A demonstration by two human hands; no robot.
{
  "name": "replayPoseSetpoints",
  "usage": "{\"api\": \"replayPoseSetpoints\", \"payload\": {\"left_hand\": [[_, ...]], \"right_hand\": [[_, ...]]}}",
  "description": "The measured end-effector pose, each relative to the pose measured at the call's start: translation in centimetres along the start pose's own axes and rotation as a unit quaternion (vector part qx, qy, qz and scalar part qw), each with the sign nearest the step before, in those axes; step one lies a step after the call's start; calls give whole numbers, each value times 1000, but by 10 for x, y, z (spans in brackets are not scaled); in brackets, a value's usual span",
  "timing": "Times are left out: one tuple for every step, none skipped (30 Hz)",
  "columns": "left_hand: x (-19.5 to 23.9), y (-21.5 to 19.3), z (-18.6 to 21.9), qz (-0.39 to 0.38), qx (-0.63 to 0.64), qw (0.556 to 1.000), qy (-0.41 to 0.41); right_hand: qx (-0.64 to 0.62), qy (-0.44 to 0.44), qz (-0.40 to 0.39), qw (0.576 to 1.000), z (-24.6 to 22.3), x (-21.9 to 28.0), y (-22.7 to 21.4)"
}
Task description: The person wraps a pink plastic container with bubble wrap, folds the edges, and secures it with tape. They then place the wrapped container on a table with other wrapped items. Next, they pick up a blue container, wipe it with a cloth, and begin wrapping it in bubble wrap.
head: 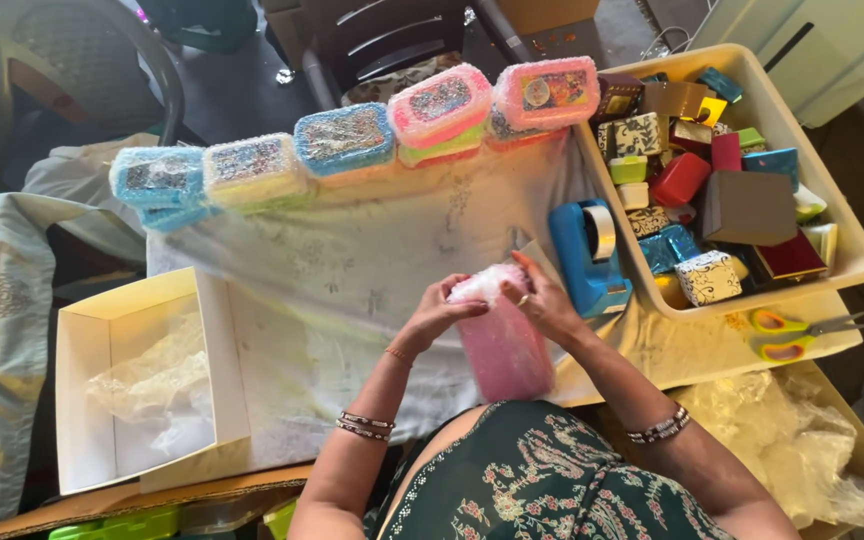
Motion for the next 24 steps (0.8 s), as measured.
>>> {"api": "replayPoseSetpoints", "payload": {"left_hand": [[2, 5, 2, -1, 0, 1000, 0], [3, 10, 2, 2, -10, 1000, -15], [4, 14, 1, 5, -20, 999, -30], [5, 17, -4, 4, -20, 999, -31], [6, 18, -9, 11, -4, 999, -33], [6, 19, -13, 18, 12, 999, -35], [8, 23, -18, 18, 12, 999, -37], [12, 23, -18, 52, 5, 999, -13], [14, 22, -16, 86, -4, 996, 12], [12, 22, -26, 86, -5, 996, 11], [8, 20, -40, 104, 24, 994, -7], [4, 18, -54, 123, 52, 991, -25], [3, 20, -58, 121, 53, 991, -26], [2, 22, -66, 116, 83, 988, -56], [0, 24, -74, 111, 113, 984, -86], [-2, 24, -74, 110, 113, 984, -86], [-3, 25, -73, 93, 142, 982, -83], [-4, 27, -72, 76, 170, 979, -79], [-3, 28, -69, 76, 171, 979, -78], [-3, 33, -68, 44, 199, 974, -94], [-4, 39, -66, 12, 226, 968, -110], [-1, 42, -62, 12, 225, 968, -109], [1, 44, -56, 12, 246, 964, -98], [3, 46, -50, 12, 266, 960, -87]], "right_hand": [[0, 1, 1, 1000, 0, 1, 1], [50, 1, -20, 999, 0, 1, 3], [99, 3, -41, 994, 0, 3, 6], [100, 5, -41, 994, 1, 5, 6], [97, 2, -41, 994, 2, 6, 6], [95, -2, -42, 995, 3, 7, 6], [94, 0, -43, 995, 2, 10, 6], [98, -2, -40, 994, 0, 12, 6], [103, -4, -36, 994, -2, 13, 5], [102, -4, -36, 994, 0, 14, 5], [108, -19, -31, 994, -1, 15, 4], [113, -35, -25, 993, -1, 16, 2], [114, -33, -25, 993, 2, 18, 1], [150, -41, -25, 988, 3, 20, 0], [186, -50, -25, 981, 5, 20, -2], [186, -49, -25, 981, -1, 21, -3], [162, -56, -17, 985, -7, 22, -4], [138, -63, -8, 988, -14, 23, -4], [138, -63, -10, 988, -17, 22, -5], [130, -57, -6, 990, -20, 21, -7], [121, -53, -2, 991, -22, 19, -8], [121, -54, -2, 991, -22, 20, -9], [122, -60, -3, 991, -23, 20, -10], [122, -66, -3, 990, -24, 20, -11]]}}
Point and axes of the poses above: each hand's wrist, its own x-axis away from the middle knuckle, its own y-axis out of the palm, z = x × y, the point moved 8 cm from there along -x, towards the middle knuckle, and after that the axes turned 15 degrees about -y, right-handed, at the moved point
